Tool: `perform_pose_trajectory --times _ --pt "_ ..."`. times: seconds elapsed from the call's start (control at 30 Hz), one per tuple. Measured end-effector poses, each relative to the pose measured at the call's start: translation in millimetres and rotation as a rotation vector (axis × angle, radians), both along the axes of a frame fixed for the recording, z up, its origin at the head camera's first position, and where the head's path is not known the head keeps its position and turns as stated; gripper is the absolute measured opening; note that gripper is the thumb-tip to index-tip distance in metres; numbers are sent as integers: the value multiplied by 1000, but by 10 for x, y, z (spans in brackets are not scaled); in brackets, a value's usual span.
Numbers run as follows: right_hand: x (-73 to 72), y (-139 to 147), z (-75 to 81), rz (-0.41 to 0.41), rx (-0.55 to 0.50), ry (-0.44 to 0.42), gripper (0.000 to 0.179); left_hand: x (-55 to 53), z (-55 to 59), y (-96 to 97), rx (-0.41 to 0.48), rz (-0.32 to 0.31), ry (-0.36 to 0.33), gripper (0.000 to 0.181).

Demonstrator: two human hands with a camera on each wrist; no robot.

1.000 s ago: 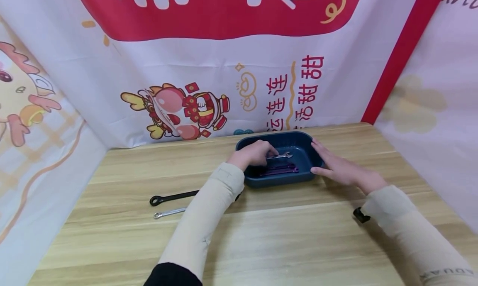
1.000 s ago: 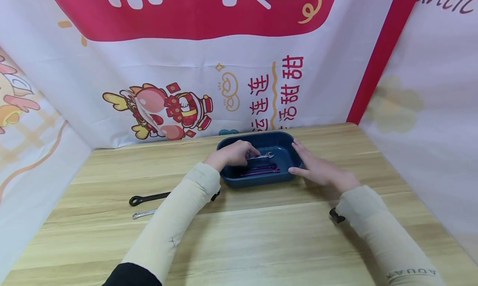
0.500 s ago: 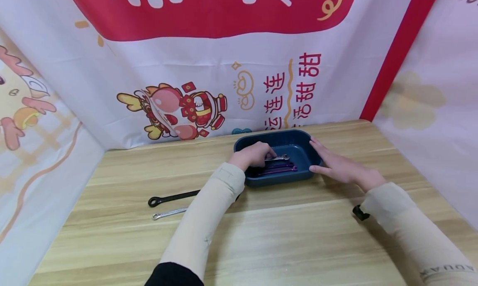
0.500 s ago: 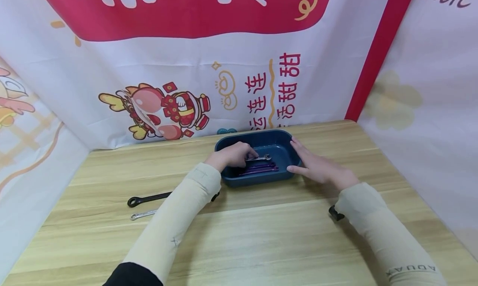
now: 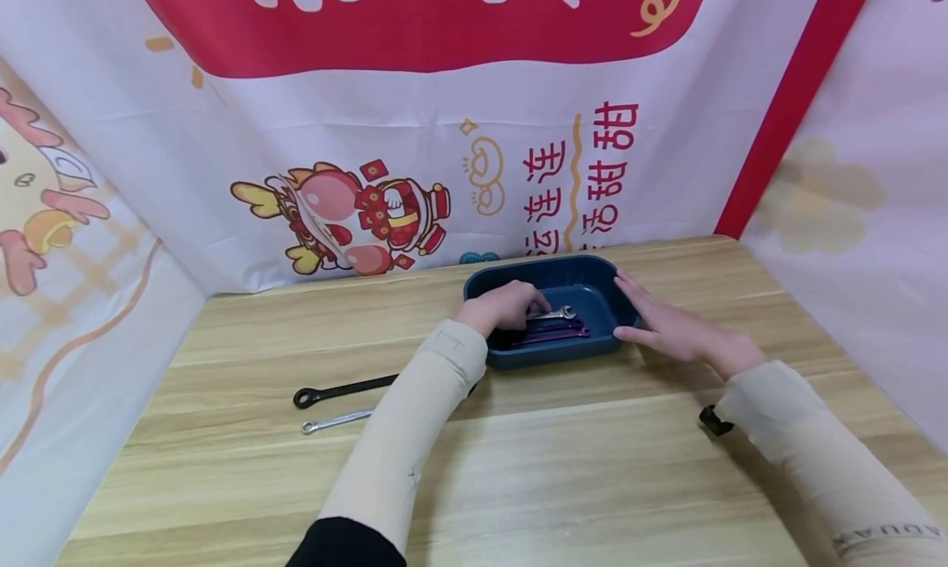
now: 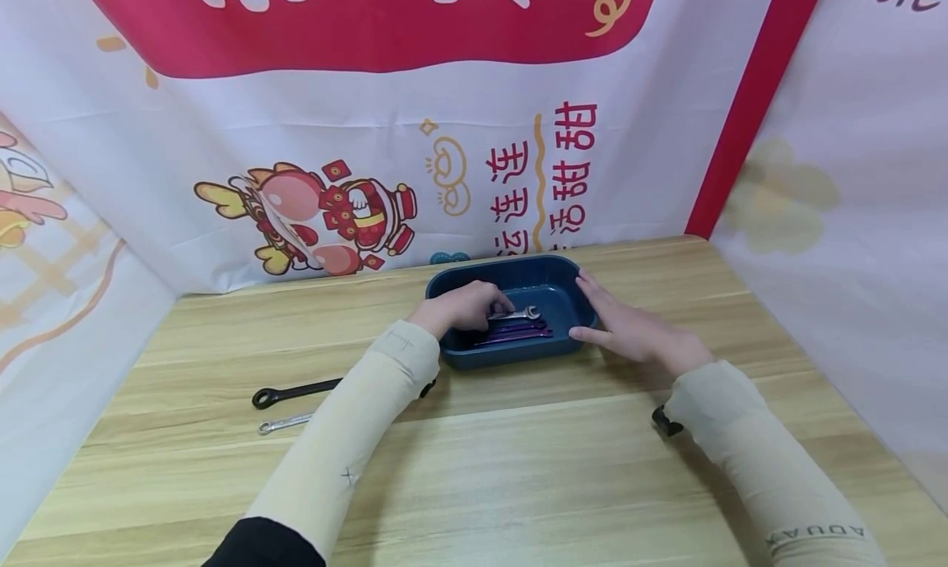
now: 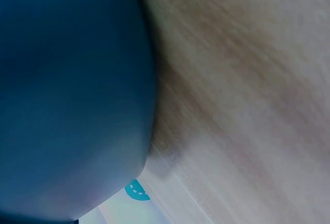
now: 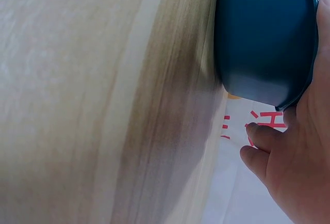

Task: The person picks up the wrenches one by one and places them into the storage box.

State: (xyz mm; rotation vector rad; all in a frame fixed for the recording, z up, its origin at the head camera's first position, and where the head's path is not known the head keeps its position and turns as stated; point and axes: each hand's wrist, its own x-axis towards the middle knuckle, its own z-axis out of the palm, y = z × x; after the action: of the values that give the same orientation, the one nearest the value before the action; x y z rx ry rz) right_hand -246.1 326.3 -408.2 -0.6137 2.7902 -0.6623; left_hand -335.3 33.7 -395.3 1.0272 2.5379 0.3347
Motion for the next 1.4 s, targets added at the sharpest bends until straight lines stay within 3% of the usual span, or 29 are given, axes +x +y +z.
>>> perform_pose_trajectory --times 0.93,1.4 --pt "14 -31 3 -7 -16 -21 90 -6 -44 -14 -14 18 -31 49" --pt "2 -28 6 -11 -22 -12 90 20 23 -21 -19 21 -62 50"
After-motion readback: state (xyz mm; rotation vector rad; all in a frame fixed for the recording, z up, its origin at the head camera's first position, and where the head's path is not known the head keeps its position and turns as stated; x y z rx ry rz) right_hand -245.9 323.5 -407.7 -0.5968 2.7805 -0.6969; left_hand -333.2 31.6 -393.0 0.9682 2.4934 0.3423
